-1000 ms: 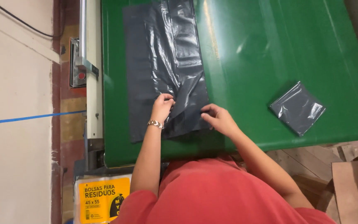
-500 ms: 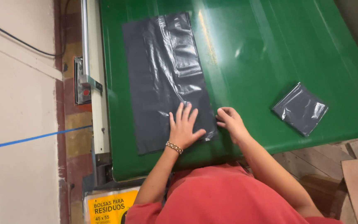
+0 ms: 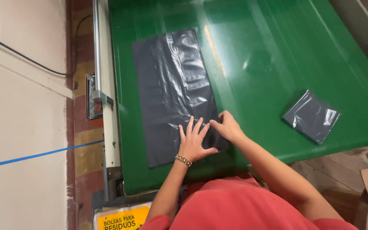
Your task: Folding flat plastic bags from a conveyor belt and packing them into a plastic crate.
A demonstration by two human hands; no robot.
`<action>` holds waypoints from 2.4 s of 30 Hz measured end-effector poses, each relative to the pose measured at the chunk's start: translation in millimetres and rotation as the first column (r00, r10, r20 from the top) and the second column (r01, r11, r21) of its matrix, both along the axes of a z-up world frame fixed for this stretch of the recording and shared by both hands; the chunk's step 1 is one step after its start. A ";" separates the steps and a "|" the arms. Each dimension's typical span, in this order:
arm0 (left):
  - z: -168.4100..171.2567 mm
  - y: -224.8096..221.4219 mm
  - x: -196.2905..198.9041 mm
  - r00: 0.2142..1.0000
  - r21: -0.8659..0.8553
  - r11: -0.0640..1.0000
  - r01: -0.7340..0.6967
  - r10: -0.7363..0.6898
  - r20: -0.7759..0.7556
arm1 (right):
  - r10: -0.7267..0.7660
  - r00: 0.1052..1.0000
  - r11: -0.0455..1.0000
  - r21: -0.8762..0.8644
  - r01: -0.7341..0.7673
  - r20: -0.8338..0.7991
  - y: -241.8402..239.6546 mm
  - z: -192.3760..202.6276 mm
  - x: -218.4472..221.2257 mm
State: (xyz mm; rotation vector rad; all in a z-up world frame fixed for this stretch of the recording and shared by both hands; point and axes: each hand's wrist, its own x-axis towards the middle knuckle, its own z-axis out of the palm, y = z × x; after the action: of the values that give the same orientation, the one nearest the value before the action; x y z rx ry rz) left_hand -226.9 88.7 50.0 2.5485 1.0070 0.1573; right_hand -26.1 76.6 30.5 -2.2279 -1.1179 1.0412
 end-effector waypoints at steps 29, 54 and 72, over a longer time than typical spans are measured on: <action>50.4 -26.9 -158.9 0.863 -0.030 0.942 -0.334 0.318 0.393 | 0.146 0.820 0.980 0.195 -0.042 -0.554 -99.7 55.3 29.8; -15.9 340.8 -72.3 0.820 0.040 0.820 -0.571 0.572 -0.020 | 0.284 0.777 0.882 0.164 -0.441 0.561 336.5 -43.3 81.3; -32.1 241.5 -76.8 0.232 -0.970 0.075 0.229 0.964 0.130 | 0.246 0.698 0.653 0.417 -0.632 0.672 193.5 44.9 11.0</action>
State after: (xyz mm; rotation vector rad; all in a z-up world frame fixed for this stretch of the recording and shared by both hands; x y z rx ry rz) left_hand -303.8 330.2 17.9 0.4482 0.9422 0.7602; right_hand -15.1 270.1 75.4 -1.7199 -2.0286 0.0296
